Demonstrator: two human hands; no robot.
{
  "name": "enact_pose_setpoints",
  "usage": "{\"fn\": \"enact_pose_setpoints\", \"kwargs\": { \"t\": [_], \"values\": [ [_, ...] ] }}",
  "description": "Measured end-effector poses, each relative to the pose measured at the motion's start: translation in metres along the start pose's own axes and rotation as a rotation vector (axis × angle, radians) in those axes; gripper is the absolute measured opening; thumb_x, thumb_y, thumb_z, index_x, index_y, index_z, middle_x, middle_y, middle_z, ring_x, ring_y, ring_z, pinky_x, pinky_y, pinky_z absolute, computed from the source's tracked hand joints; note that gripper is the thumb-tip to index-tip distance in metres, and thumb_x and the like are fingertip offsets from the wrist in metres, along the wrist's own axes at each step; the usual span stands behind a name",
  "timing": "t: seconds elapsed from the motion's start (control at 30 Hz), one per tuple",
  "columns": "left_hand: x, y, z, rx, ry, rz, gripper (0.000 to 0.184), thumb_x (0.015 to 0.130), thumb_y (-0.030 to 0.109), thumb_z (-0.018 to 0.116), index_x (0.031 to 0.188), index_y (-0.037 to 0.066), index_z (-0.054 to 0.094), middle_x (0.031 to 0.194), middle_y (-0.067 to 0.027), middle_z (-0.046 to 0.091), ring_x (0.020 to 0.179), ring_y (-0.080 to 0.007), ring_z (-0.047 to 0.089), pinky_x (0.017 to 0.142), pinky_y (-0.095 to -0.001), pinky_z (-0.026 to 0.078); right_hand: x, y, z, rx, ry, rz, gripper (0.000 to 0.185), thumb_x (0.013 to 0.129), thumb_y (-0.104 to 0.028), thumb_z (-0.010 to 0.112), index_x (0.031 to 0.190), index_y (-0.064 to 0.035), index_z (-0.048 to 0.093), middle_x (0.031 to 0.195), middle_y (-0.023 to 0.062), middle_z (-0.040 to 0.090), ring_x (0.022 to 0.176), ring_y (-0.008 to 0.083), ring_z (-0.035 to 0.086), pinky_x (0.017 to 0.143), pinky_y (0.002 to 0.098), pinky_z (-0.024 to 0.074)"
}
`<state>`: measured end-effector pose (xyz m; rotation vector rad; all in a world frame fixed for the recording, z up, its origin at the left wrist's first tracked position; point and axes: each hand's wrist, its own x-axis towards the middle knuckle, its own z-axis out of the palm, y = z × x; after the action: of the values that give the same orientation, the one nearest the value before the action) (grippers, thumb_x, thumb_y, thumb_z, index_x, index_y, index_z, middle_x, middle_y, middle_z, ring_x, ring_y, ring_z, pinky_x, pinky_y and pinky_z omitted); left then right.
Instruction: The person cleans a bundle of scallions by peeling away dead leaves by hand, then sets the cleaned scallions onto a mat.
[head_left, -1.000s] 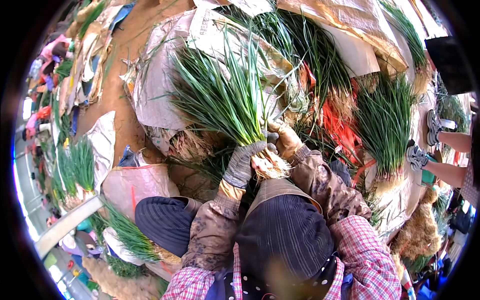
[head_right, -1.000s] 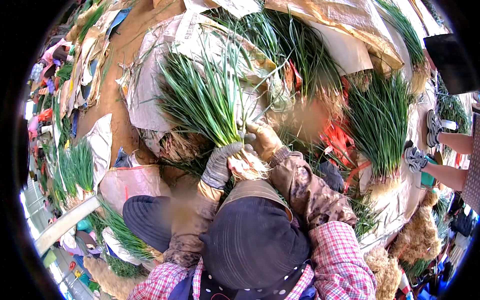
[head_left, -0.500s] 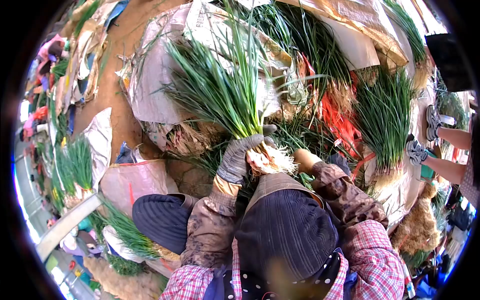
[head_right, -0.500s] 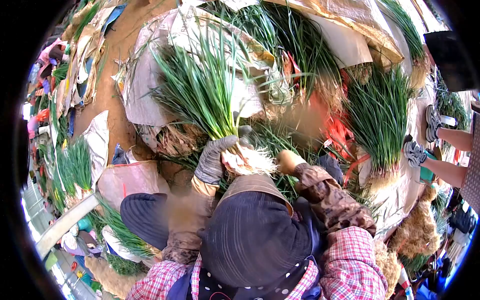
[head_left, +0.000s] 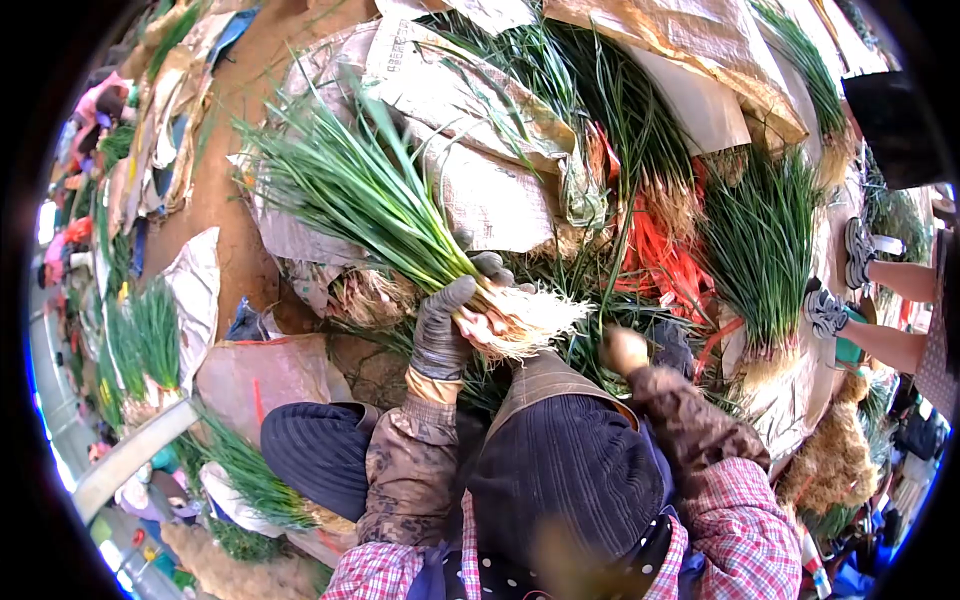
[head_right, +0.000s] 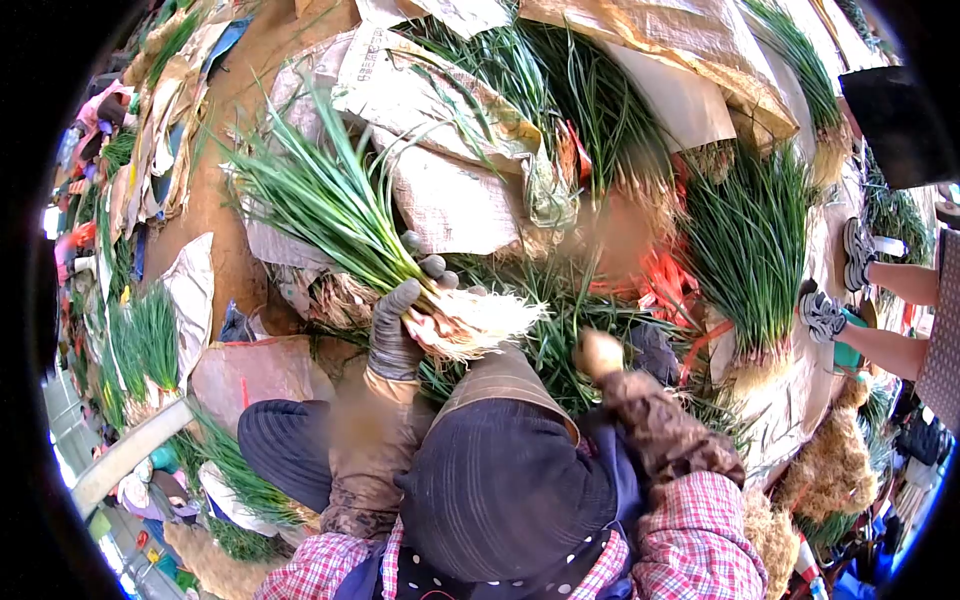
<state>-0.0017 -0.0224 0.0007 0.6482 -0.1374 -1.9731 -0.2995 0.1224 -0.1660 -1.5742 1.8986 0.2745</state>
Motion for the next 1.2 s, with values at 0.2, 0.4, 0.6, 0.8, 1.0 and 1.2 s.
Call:
{"fn": "enact_pose_setpoints", "kwargs": {
  "t": [0.2,0.4,0.6,0.8,1.0,1.2],
  "values": [
    [0.001,-0.005,-0.001,0.047,0.033,0.064,0.055,0.083,0.016,0.065,0.133,0.011,0.042,0.1,-0.0149,0.061,0.077,-0.0263,0.064,0.075,-0.0465,0.054,-0.151,0.105,0.062,0.118,-0.564,0.055,0.021,0.074,-0.027,0.064,0.079,-0.0085,0.072,0.086,0.0142,0.069,0.082,0.0273,0.068,0.066,0.0419,0.0541],
    [0.004,-0.004,-0.019,0.16,0.062,-0.097,0.042,0.081,0.017,0.067,0.117,0.001,0.053,0.092,-0.0098,0.064,0.083,-0.0209,0.063,0.058,-0.0322,0.055,-0.092,0.085,0.0,-0.505,-1.119,-0.139,0.026,0.074,-0.029,0.066,0.091,-0.0105,0.071,0.082,0.0111,0.068,0.076,0.0252,0.066,0.066,0.0405,0.053],
    [0.012,-0.014,-0.012,0.229,0.079,-0.059,0.048,0.079,0.017,0.069,0.119,0.0,0.051,0.088,-0.011,0.062,0.076,-0.0204,0.063,0.062,-0.0316,0.055,0.106,-0.006,-0.132,-0.071,0.411,-0.041,0.015,0.088,-0.022,0.056,0.088,-0.0102,0.065,0.078,0.0118,0.068,0.066,0.0282,0.065,0.062,0.0389,0.0537],
    [0.014,-0.017,-0.011,0.246,0.101,-0.035,0.048,0.078,0.015,0.069,0.119,0.0,0.05,0.089,-0.0106,0.062,0.082,-0.0212,0.063,0.067,-0.0336,0.056,0.154,-0.058,-0.205,0.57,0.292,0.045,0.025,0.084,-0.031,0.067,0.096,-0.0093,0.069,0.089,0.0096,0.07,0.077,0.0231,0.066,0.073,0.0352,0.052],
    [0.013,-0.015,-0.012,0.219,0.087,-0.061,0.047,0.078,0.013,0.068,0.119,-0.002,0.05,0.09,-0.0103,0.063,0.081,-0.0218,0.063,0.071,-0.0327,0.055,0.111,-0.049,-0.167,0.182,0.346,-0.124,0.022,0.085,-0.027,0.066,0.092,-0.007,0.068,0.086,0.0102,0.069,0.072,0.018,0.066,0.069,0.0309,0.0543],
    [0.012,-0.016,-0.013,0.194,0.076,-0.047,0.044,0.078,0.012,0.068,0.116,-0.001,0.051,0.089,-0.01,0.063,0.082,-0.0225,0.063,0.073,-0.0336,0.055,-0.004,0.047,-0.01,-0.329,-0.516,-0.371,0.02,0.075,-0.027,0.062,0.083,-0.0113,0.071,0.075,0.0099,0.068,0.064,0.028,0.065,0.06,0.0408,0.0537]
  ]
}}
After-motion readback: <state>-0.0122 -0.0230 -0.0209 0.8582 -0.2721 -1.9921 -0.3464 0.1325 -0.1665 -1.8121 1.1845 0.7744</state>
